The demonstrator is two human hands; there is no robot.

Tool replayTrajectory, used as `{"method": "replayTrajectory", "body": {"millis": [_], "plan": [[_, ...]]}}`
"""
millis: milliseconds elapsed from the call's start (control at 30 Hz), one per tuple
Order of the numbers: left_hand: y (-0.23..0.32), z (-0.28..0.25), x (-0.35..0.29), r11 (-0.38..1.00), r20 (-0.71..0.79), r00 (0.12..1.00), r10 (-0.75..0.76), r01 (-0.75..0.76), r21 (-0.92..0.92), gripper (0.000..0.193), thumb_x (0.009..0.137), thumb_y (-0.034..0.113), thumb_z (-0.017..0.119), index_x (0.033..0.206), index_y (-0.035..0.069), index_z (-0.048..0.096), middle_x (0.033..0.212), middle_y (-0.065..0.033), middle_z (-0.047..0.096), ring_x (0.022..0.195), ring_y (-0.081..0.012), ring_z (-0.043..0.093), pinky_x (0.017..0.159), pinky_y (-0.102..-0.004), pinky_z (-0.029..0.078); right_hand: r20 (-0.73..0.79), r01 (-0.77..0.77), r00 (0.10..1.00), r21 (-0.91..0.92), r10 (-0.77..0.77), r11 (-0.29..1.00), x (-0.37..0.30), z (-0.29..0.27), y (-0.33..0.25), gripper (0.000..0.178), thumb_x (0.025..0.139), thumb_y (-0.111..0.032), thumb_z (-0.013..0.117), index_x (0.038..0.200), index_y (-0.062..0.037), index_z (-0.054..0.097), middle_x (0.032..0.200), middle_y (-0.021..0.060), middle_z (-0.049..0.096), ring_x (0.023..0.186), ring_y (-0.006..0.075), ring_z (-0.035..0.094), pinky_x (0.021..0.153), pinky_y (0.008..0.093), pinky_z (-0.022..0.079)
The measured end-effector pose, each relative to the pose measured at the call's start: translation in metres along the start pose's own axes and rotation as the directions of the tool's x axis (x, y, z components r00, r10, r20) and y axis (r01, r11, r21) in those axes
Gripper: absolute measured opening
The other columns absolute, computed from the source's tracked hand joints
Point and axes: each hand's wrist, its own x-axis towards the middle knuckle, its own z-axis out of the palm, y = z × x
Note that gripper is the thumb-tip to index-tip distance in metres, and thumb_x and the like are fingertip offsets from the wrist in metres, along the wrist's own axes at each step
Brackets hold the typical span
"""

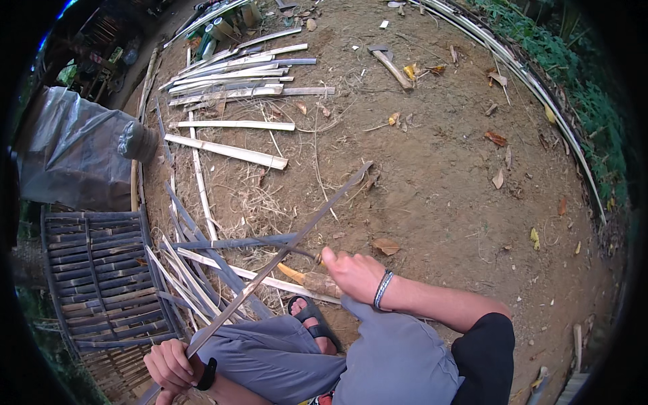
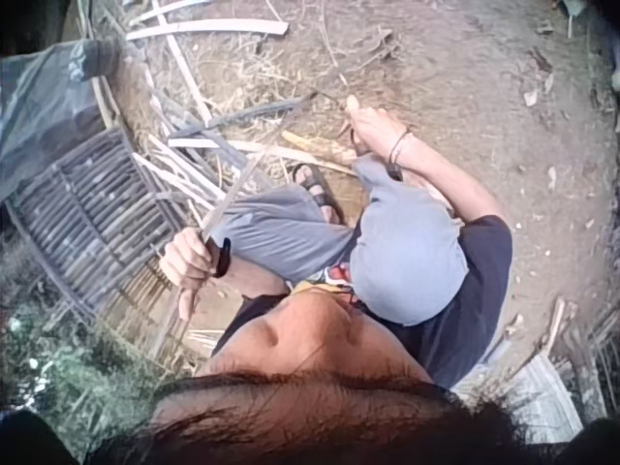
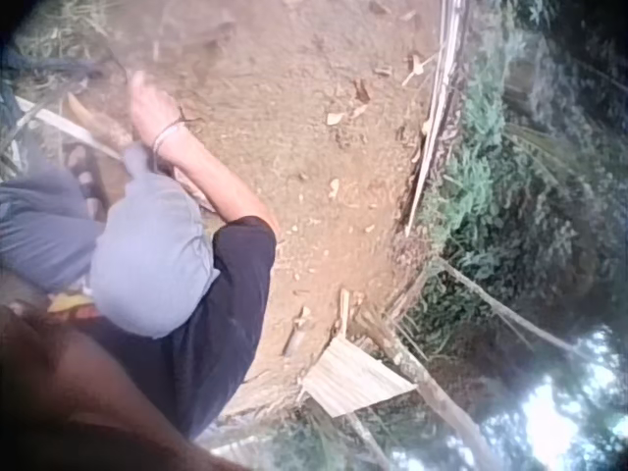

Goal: The person uses a knife to shave and smooth the surface of a long bamboo strip while sitting on the ground, handling the tool and the strip with both hands.

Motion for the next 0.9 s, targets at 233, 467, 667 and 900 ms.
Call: {"method": "replayTrajectory", "body": {"millis": [233, 467, 667, 900], "plan": [[0.000, 0.003, 0.004, 0.999, 0.018, 1.000, -0.021, 0.021, 0.037, 0.048, 0.080, 0.016, 0.067, 0.036, 0.013, 0.047, 0.034, 0.0037, 0.042, 0.028, -0.0057, 0.040, 0.039, -0.0175, 0.036, 0.105, -0.171, 0.981, 0.104, 0.161, 0.980, 0.007, 0.003, 0.013, 0.018, 0.084, -0.007, 0.044, 0.095, 0.0039, 0.035, 0.068, 0.0281, 0.060, 0.068, 0.0412, 0.064, 0.058, 0.0474, 0.052], [-0.014, 0.006, 0.015, 0.998, 0.151, 0.988, 0.024, -0.015, -0.058, 0.049, 0.079, 0.030, 0.068, 0.040, 0.014, 0.043, 0.036, 0.0052, 0.039, 0.031, -0.0061, 0.038, 0.043, -0.0174, 0.033, -0.101, -0.323, 0.943, -0.048, 0.317, 0.945, 0.033, 0.026, 0.104, 0.020, 0.083, -0.004, 0.047, 0.097, 0.0060, 0.038, 0.073, 0.0249, 0.063, 0.071, 0.0402, 0.064, 0.057, 0.0444, 0.054], [-0.010, -0.006, 0.011, 0.994, 0.126, 0.990, 0.070, -0.059, -0.093, 0.055, 0.073, 0.048, 0.074, 0.040, 0.015, 0.044, 0.038, 0.0052, 0.042, 0.033, -0.0059, 0.041, 0.044, -0.0189, 0.032, 0.039, -0.167, 0.985, 0.020, 0.166, 0.986, 0.017, 0.011, 0.031, 0.023, 0.079, -0.001, 0.049, 0.097, 0.0063, 0.036, 0.071, 0.0279, 0.061, 0.070, 0.0416, 0.064, 0.059, 0.0470, 0.053], [-0.008, -0.006, 0.014, 0.993, 0.172, 0.983, 0.067, -0.049, -0.107, 0.054, 0.073, 0.048, 0.073, 0.041, 0.015, 0.045, 0.038, 0.0043, 0.042, 0.033, -0.0061, 0.041, 0.044, -0.0184, 0.032, -0.008, -0.338, 0.941, 0.055, 0.339, 0.940, 0.028, 0.025, 0.052, 0.024, 0.078, -0.001, 0.051, 0.096, 0.0054, 0.036, 0.073, 0.0278, 0.062, 0.071, 0.0419, 0.064, 0.060, 0.0479, 0.054]]}}
